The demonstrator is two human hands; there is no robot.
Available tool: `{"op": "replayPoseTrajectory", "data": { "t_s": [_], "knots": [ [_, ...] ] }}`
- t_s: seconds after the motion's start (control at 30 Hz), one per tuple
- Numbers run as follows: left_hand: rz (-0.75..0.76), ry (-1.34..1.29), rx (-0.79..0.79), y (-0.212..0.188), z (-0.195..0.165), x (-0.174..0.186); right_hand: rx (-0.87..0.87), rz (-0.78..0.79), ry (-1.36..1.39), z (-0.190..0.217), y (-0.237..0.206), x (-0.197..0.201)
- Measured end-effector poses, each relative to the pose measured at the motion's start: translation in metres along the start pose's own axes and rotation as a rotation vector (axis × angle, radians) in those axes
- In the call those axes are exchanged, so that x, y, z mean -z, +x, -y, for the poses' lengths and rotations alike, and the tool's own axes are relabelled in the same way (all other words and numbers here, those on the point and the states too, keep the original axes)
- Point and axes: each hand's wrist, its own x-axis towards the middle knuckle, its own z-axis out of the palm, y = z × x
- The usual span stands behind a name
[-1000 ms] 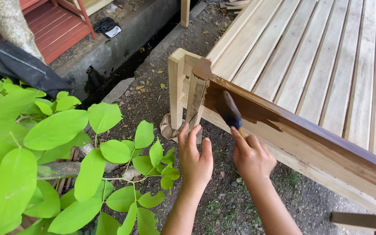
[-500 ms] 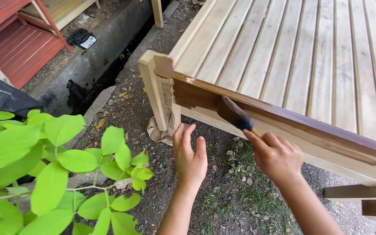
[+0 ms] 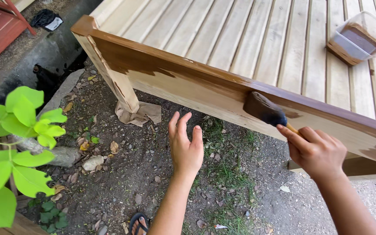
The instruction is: The person applies a brown wood stain to the edges and side panels of a wooden bed frame using a foam brush. They repeatedly dip the brush into a plastic container of stain and work along the frame's perimeter, covering the top edge, side rails, and leg areas.
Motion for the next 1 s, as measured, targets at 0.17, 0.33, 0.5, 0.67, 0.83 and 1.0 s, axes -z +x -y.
{"op": "replayPoseTrajectory", "data": {
  "t_s": [0.17, 0.33, 0.5, 0.67, 0.83, 1.0],
  "knots": [
    [0.019, -0.007, 0.038, -0.057, -0.02, -0.053, -0.044, 0.006, -0.041, -0.076, -0.078, 0.007],
    [0.078, 0.004, 0.042, -0.09, -0.039, -0.093, -0.033, 0.022, -0.083, -0.154, -0.155, 0.013],
    [0.087, -0.024, 0.051, -0.102, -0.051, -0.113, 0.153, 0.083, -0.128, -0.191, -0.155, 0.032],
    [0.074, -0.03, 0.137, -0.102, -0.039, -0.088, 0.465, 0.492, -0.403, -0.171, -0.02, 0.041],
    [0.008, -0.029, 0.128, -0.083, -0.029, -0.059, 0.686, 0.858, -0.464, -0.054, 0.14, 0.029],
    [-0.113, -0.059, 0.107, -0.055, -0.022, -0.038, 0.79, 0.61, -0.437, 0.052, 0.235, 0.034]
  ]
}}
